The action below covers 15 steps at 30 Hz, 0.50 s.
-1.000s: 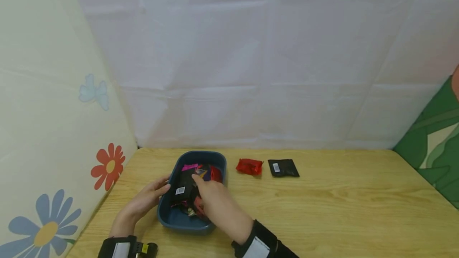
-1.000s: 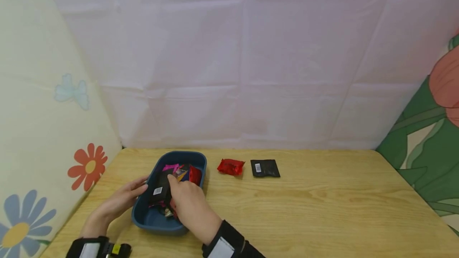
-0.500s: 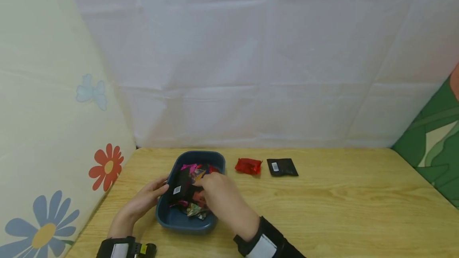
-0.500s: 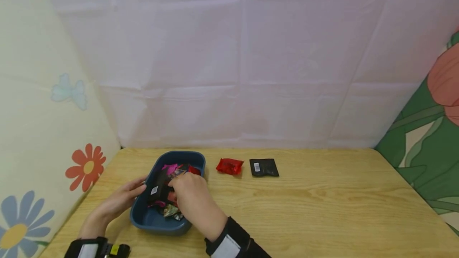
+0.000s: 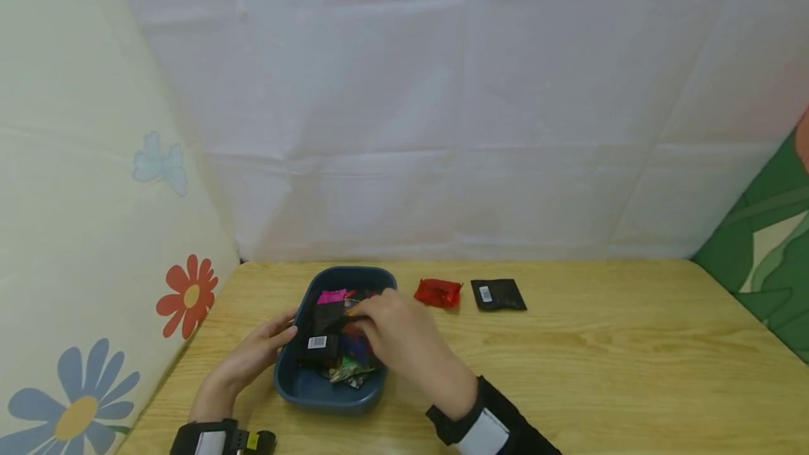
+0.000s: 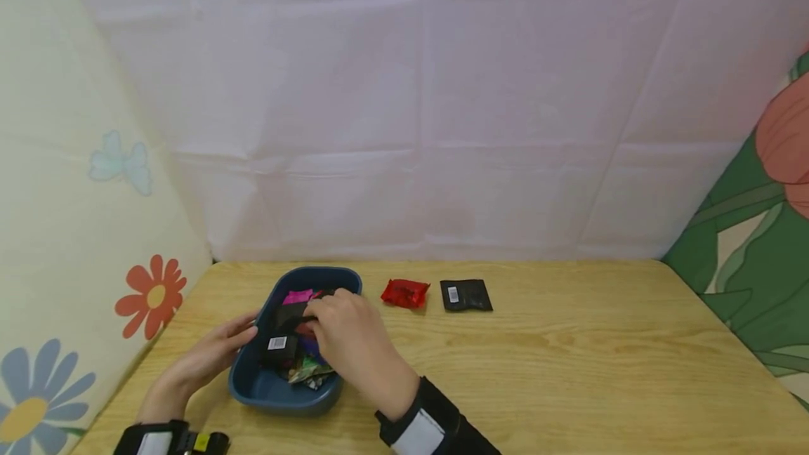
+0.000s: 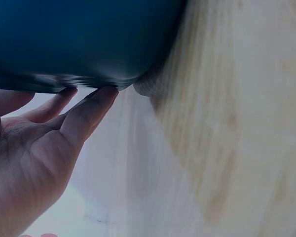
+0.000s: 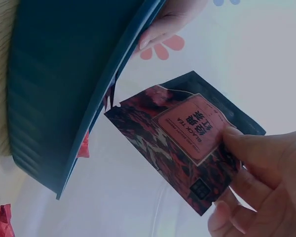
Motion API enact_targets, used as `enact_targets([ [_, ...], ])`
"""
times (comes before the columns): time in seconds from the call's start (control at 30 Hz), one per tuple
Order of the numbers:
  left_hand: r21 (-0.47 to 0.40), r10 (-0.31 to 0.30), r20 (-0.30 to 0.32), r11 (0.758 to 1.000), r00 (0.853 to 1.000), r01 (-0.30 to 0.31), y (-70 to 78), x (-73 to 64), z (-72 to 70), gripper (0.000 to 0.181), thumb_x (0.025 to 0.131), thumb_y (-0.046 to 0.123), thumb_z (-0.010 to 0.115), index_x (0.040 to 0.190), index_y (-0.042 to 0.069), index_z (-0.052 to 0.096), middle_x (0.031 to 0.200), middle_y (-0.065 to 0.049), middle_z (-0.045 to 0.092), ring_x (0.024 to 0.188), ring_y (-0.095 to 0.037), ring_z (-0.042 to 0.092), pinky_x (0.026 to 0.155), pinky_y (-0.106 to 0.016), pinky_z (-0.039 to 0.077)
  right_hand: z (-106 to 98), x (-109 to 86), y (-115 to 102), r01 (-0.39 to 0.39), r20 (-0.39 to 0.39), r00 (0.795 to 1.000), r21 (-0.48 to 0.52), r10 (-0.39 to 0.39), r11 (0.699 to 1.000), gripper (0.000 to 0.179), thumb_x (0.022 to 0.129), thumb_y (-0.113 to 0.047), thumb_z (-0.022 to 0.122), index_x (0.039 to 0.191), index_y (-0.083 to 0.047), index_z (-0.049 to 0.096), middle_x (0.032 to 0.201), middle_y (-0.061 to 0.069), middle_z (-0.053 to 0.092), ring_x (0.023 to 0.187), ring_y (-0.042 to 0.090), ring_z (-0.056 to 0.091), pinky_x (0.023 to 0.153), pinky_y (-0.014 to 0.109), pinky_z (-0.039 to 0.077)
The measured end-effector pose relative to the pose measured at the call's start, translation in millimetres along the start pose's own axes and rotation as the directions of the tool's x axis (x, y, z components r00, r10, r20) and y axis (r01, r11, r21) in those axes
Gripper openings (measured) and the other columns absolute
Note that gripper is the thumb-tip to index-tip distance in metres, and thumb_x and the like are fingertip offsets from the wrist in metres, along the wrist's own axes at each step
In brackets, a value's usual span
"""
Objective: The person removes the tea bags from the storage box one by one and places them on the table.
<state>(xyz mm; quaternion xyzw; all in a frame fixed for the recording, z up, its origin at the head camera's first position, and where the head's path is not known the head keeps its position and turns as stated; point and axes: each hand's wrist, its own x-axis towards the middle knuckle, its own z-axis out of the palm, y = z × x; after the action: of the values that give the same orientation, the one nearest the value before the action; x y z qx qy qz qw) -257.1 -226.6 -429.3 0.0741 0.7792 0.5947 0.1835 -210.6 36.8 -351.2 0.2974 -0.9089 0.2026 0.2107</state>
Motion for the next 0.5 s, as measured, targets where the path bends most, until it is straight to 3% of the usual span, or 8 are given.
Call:
enact_targets([
  [0.13,-0.006,-0.006,-0.007,1.0,1.0,0.006,-0.3,0.7,0.7,0.061,0.1,0.026,0.041,0.148,-0.004,0.019,0.154,-0.031,0.021,0.136,-0.042,0.026,0.11,-0.066,0.023,0.9,-2.1,3.4,0.018,-0.022,1.0,-0.029,-0.018,0.999,0.013,0.083,-0.022,0.068,0.093,-0.02,0.076,0.076,-0.005,0.074,0.06,0.007,0.045,0.047,0.015,0.034],
  [0.23,-0.006,-0.008,-0.012,1.0,1.0,0.008,-0.3,1.1,1.1,0.061,0.1,0.027,0.041,0.148,-0.003,0.019,0.154,-0.032,0.021,0.136,-0.042,0.026,0.11,-0.066,0.024,2.0,-4.3,6.3,0.029,-0.049,0.998,-0.064,-0.032,0.998,0.011,0.082,-0.024,0.069,0.09,-0.02,0.075,0.071,-0.005,0.07,0.059,0.007,0.045,0.047,0.015,0.032],
  [0.5,0.005,-0.001,-0.006,1.0,1.0,0.001,0.4,0.0,0.7,0.061,0.1,0.028,0.041,0.148,-0.004,0.018,0.154,-0.032,0.02,0.136,-0.043,0.027,0.109,-0.066,0.027,2.1,-14.3,23.5,0.06,-0.155,0.985,-0.075,-0.071,0.995,0.008,0.085,-0.022,0.066,0.092,-0.019,0.069,0.075,-0.006,0.07,0.066,0.007,0.055,0.056,0.024,0.05],
])
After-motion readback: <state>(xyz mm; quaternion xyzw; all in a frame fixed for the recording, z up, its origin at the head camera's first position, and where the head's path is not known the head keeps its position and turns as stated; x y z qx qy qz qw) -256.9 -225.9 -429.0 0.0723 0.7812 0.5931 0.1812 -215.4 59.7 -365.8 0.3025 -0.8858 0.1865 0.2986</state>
